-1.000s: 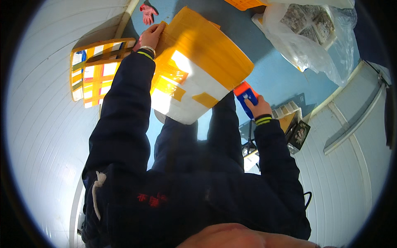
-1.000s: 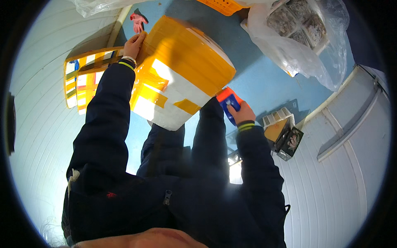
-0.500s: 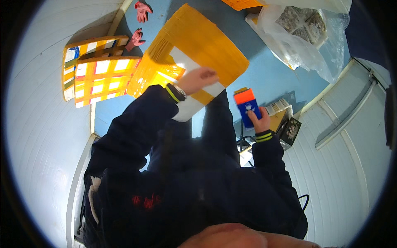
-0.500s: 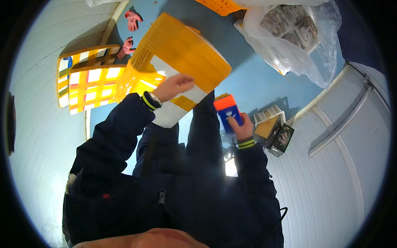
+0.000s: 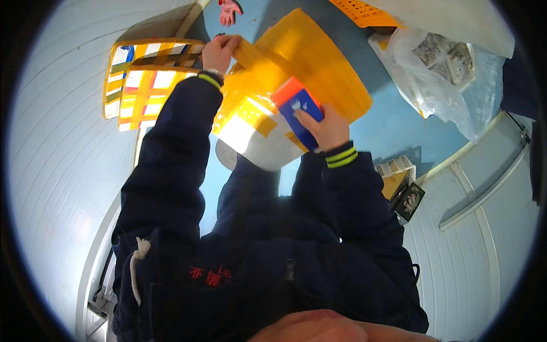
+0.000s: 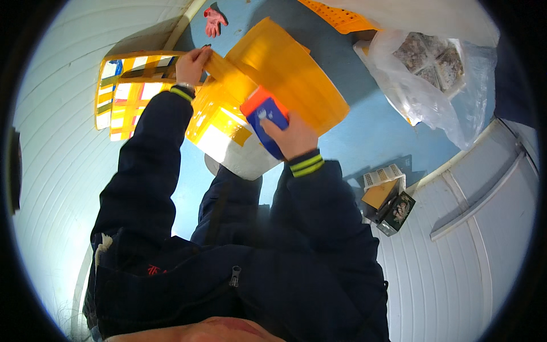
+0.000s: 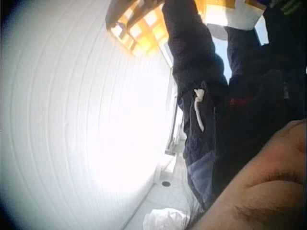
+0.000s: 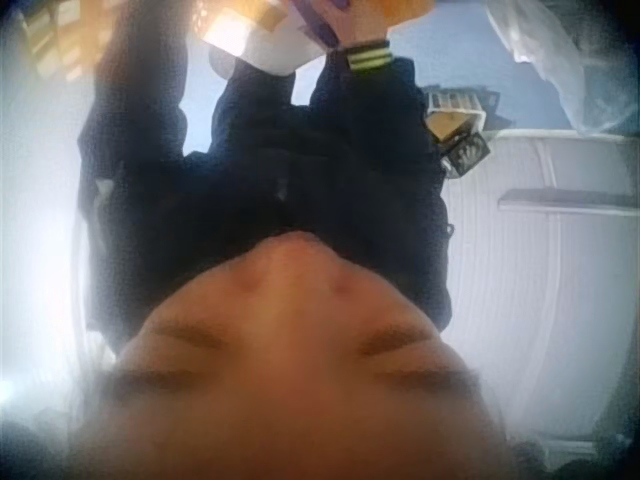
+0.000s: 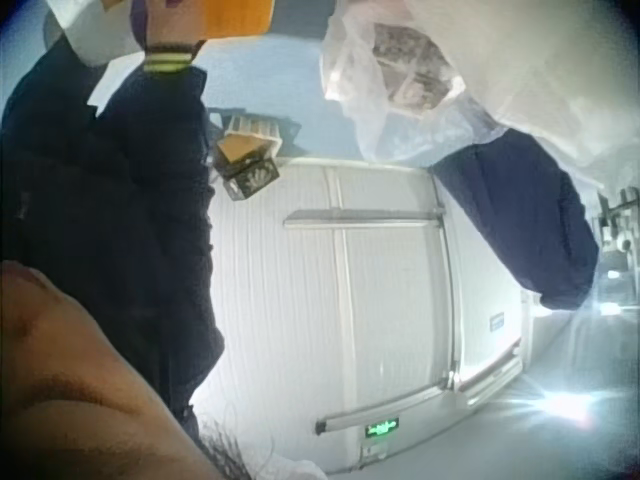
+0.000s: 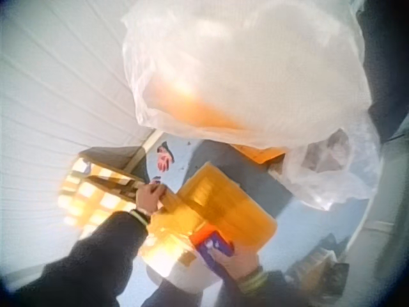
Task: The person tapes a yellow padded envelope using a handheld tape dispenser. They apply tape across the flap and sides, rotate the package to seal multiple edges, and press the tape down to secure it.
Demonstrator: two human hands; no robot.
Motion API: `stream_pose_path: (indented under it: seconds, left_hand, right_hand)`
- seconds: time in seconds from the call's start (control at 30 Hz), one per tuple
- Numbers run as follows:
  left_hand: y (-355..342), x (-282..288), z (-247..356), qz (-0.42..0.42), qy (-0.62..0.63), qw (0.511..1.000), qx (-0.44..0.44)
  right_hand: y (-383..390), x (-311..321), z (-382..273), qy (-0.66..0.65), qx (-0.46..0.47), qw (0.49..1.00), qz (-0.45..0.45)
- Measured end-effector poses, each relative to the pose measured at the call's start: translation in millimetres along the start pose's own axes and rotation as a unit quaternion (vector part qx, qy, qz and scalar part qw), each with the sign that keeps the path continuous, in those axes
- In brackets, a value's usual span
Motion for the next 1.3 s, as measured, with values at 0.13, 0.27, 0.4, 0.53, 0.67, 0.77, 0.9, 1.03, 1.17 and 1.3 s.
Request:
stream_pose_path:
  seconds: [0.13,0.27,0.4,0.53,0.67,0.77,0.9,1.03,1.17,1.3]
  left_hand:
    - [-12.4,-29.4,-34.1,-0.064,0.050,0.996,0.028]
    - [-3.2,-42.7,-43.7,-0.087,0.053,0.989,0.111]
    - [-7.4,-49.8,-51.8,-0.133,0.102,0.964,0.205]
    - [1.6,-51.8,-52.2,-0.012,0.288,0.955,0.062]
    - [26.1,-40.6,-41.1,0.029,0.130,0.988,0.081]
    - [45.3,-27.5,-15.6,0.053,0.005,0.998,-0.016]
    - [89.7,-17.3,35.3,0.072,0.010,0.981,-0.180]
    - [151.8,-9.8,91.2,-0.127,0.125,0.982,-0.067]
    - [169.5,7.1,122.5,-0.490,0.328,0.761,0.270]
    - [158.1,24.3,104.1,-0.487,0.325,0.769,0.257]
  right_hand:
    - [3.8,9.9,13.3,-0.009,0.028,1.000,-0.008]
    - [63.6,50.9,100.5,0.053,-0.081,0.995,0.011]
    - [53.9,28.2,175.3,0.155,-0.124,0.979,0.040]
    - [45.1,-1.7,227.7,0.181,-0.184,0.966,0.013]
    - [65.4,9.9,276.9,0.293,-0.245,0.924,-0.024]
    - [84.3,30.6,283.8,0.169,-0.195,0.965,0.053]
    - [99.9,49.8,234.4,-0.114,-0.120,0.979,0.121]
    - [99.7,64.1,157.0,-0.300,-0.013,0.953,0.029]
    - [87.6,65.1,100.3,-0.321,0.044,0.944,-0.058]
    - [77.4,48.3,67.3,-0.257,0.086,0.960,-0.070]
Point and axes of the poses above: each hand's wrist, its own y-axis away from the middle knuckle, its own x-axis out of the back of the hand, z = x × y, the point moved 1 cm from there along -y, towards the middle knuckle, and after that the axes turned 13 degrees about z, right-handed, at the moved point
